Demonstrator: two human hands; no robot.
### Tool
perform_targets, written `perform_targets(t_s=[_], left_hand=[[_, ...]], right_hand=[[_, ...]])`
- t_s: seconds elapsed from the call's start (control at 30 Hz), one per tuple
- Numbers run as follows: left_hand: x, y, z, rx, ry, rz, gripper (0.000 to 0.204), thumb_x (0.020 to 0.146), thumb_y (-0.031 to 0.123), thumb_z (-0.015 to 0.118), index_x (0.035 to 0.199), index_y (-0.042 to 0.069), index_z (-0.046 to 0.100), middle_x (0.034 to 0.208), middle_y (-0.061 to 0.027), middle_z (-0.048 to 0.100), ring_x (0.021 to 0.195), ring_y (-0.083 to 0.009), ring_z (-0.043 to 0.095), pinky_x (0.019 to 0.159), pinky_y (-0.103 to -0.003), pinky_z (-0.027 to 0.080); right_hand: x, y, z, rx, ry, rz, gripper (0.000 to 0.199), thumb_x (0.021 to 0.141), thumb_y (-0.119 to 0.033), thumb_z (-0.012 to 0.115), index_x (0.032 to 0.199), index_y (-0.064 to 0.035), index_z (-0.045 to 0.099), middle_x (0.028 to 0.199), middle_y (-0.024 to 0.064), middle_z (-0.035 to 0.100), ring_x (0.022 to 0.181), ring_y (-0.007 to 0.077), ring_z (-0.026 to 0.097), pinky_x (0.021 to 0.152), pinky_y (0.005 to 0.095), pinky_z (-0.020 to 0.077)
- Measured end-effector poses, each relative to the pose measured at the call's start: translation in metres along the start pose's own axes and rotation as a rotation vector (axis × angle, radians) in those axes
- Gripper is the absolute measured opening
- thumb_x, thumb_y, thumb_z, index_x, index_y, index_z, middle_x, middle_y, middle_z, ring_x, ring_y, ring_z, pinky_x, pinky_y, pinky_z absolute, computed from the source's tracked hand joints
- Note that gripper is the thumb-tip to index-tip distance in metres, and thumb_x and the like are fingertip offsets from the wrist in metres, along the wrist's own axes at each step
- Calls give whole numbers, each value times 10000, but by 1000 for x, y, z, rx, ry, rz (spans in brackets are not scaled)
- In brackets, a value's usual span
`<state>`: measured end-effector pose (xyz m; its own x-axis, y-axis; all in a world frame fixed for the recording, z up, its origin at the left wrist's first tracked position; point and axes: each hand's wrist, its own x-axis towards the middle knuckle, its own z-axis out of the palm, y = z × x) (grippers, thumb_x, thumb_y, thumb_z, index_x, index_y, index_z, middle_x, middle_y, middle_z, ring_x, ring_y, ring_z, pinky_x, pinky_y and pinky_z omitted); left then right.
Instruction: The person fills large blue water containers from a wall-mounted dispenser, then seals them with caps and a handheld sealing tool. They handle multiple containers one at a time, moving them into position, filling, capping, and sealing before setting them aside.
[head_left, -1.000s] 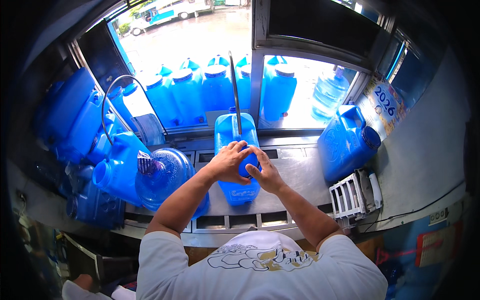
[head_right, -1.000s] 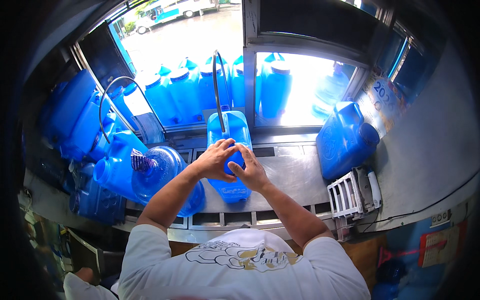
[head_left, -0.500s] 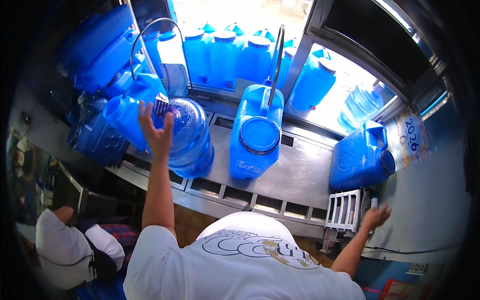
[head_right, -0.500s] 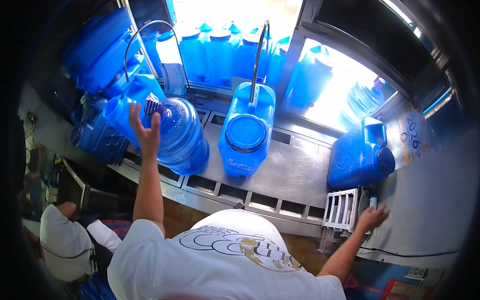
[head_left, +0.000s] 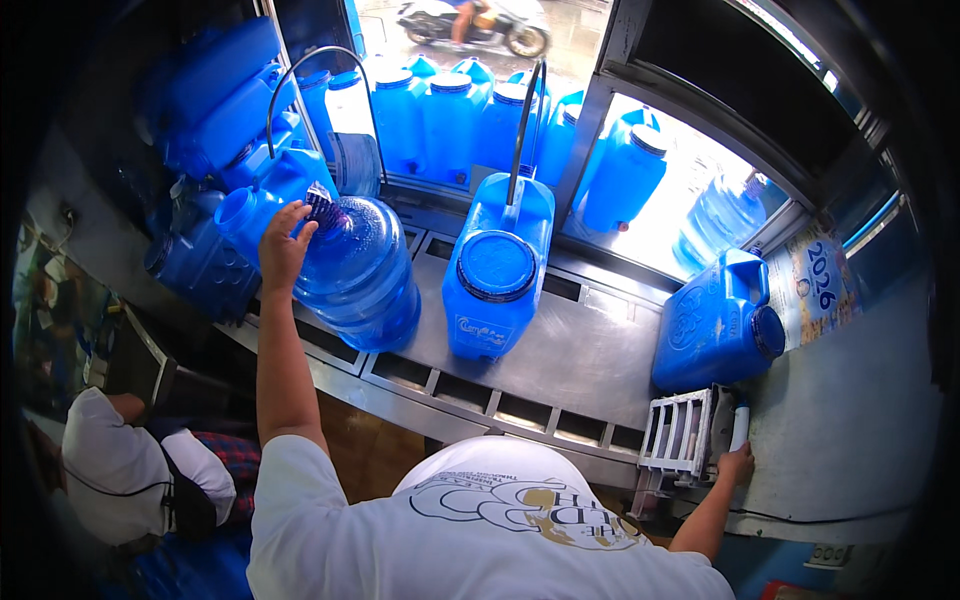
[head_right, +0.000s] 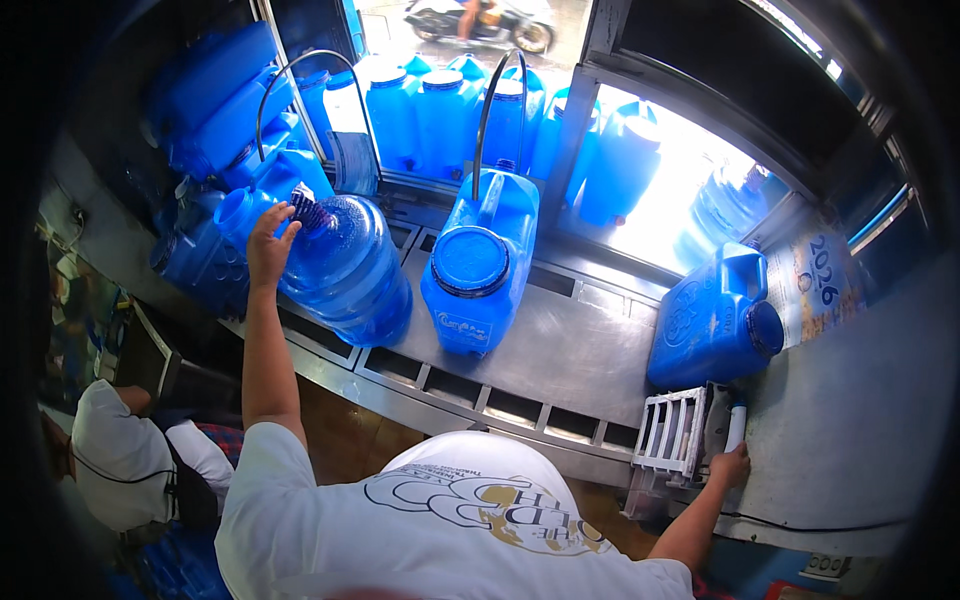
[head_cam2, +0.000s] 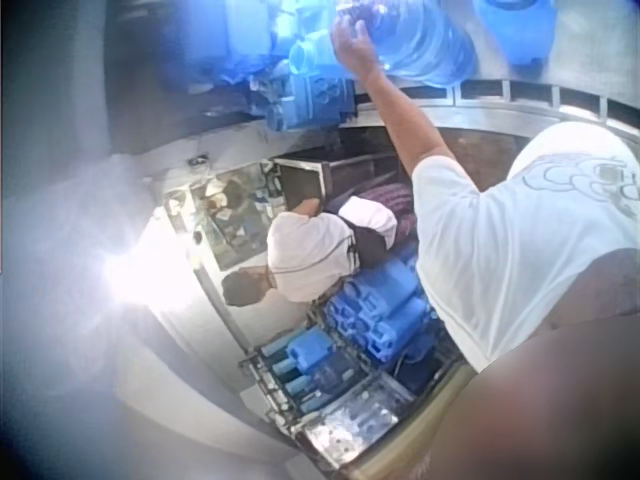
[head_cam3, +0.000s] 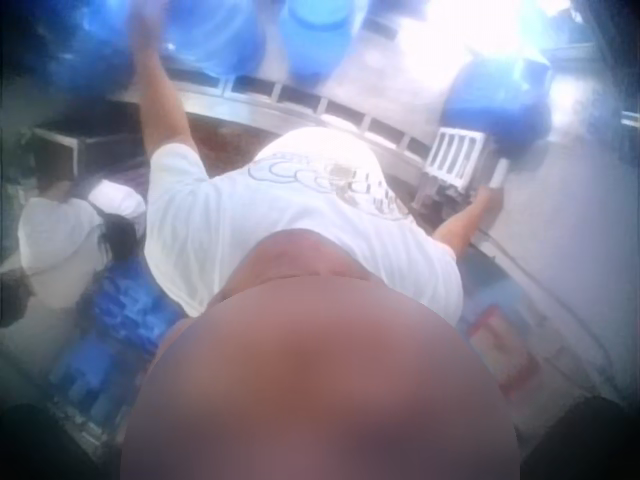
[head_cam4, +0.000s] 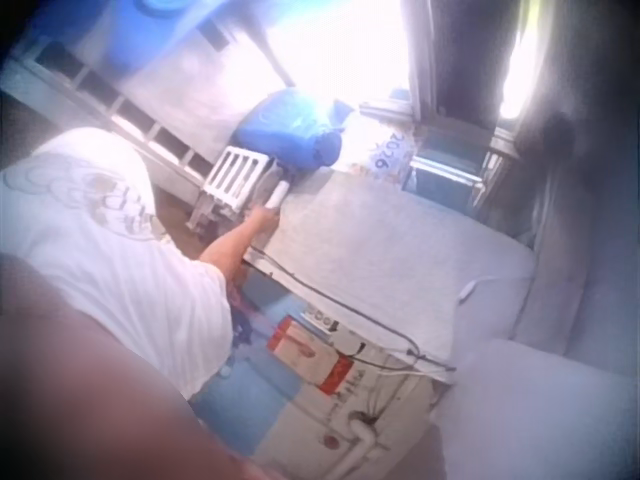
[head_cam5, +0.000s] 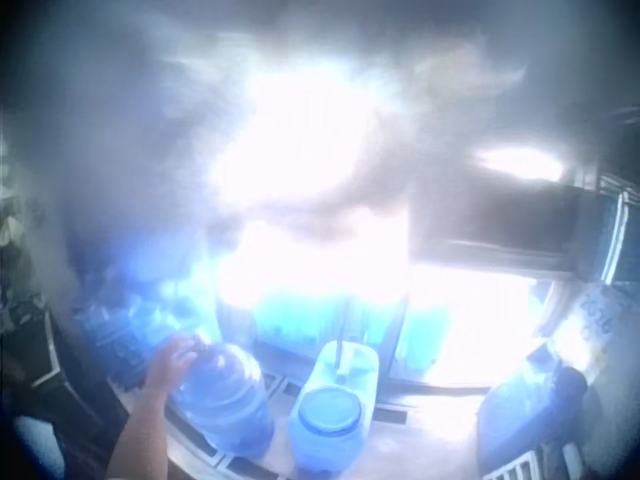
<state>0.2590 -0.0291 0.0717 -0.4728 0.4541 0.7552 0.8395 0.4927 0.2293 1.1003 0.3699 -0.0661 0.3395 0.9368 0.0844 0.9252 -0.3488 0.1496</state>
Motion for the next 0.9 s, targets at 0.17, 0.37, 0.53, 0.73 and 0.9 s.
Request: perform_targets(t_s=[0.17,0.37,0.53,0.73,0.9], left_hand=[[18,3,-9,79,-69,-14,234,832,218,785,1010,84,713,1080,-101,720,1002,-290,689,849,-363,548],[23,-4,-15,30,-155,18,222,818,223,791,969,83,710,1039,-90,722,956,-287,691,817,-368,544],[28,-27,-7,-18,-199,28,410,761,260,845,1101,95,685,1136,-108,700,1051,-294,669,879,-379,530],[18,-41,33,-626,-37,-129,1164,665,443,919,1562,122,250,1381,-167,548,1306,-324,525,1096,-449,417],[16,-44,64,-1088,-232,-285,1198,646,325,952,1565,92,219,1272,-146,608,1135,-223,626,954,-321,551]], right_hand=[[16,14,20,-9,-76,-19,611,834,-143,689,1406,-123,473,1313,176,597,1194,377,596,1002,484,492],[40,44,58,177,-9,-99,588,793,-141,723,1333,-75,499,1162,194,660,1098,380,640,935,482,520],[43,61,27,665,-307,69,571,772,-148,743,1285,-57,509,905,131,667,654,247,670,501,397,554],[-54,27,-50,1444,-442,-32,368,863,-186,707,1159,-47,538,868,58,594,590,145,597,412,274,482],[-162,-51,-120,1693,-774,-273,567,831,-317,767,1251,-29,519,915,86,642,645,133,604,517,272,516]])
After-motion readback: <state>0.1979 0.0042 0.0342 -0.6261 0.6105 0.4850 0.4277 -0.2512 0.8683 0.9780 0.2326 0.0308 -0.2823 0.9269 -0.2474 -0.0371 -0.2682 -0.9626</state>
